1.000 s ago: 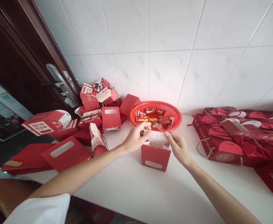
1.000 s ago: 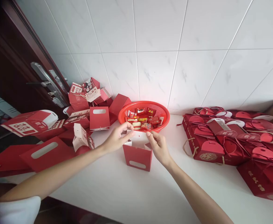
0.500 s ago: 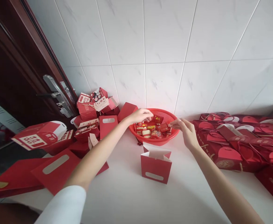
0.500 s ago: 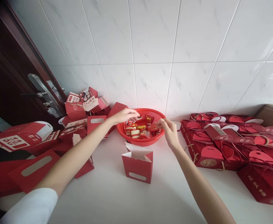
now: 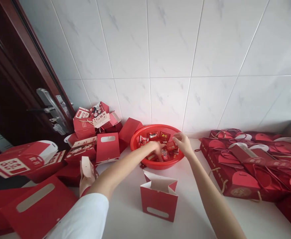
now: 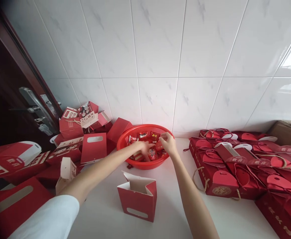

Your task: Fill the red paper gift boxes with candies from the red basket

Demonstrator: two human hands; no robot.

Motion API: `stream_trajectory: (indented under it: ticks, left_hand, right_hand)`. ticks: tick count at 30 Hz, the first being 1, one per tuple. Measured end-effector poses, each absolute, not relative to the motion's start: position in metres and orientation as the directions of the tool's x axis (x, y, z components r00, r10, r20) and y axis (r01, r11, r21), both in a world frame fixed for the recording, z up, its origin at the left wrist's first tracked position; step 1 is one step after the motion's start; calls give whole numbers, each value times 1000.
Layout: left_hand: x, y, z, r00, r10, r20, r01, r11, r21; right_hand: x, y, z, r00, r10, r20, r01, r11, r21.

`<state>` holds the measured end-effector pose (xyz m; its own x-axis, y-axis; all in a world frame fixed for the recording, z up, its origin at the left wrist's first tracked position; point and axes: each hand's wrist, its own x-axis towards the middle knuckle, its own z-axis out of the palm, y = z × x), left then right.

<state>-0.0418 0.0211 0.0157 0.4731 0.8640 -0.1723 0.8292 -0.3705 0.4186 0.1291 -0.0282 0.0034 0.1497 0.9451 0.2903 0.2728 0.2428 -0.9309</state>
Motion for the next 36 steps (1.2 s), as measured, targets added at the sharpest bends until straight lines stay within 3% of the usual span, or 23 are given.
stream_trajectory:
  ticks: [3,6,11,17,23,27,33,36]
  left_hand:
    - [-49,36,15,436,854,-284,885,-350,307]
    - [-56,48,17,430,862,-270,886,-344,312]
    - [-62,49,20,450,886,-116,835,-371,408]
    - [-54,37,23,526,822,217,602,-541,588]
    - [-52,34,17,562,798,219,561,-562,608]
    - [-56,39,15,513,850,121,686,-490,538]
    - [-65,49,14,393,899,194,795,-438,418]
    - [-64,46,14,424,883,204,793,-470,389]
  right_hand:
    - [129,-27,3,148,951,272,294,220,-930]
    - [130,-25,2,137,953,270,274,226,-935]
    - [133,-20,-4,156,958,240,221,203,-954]
    - [127,-16,-11,128,962,243,209,213,-954]
    - [126,-14,-12,134,943,304,193,276,-942]
    - [128,-18,-7,214,938,272,33,271,-962]
    - [125,-26,3,232,955,184,-174,227,-958]
    - [122,-27,7,254,955,150,-263,218,-940]
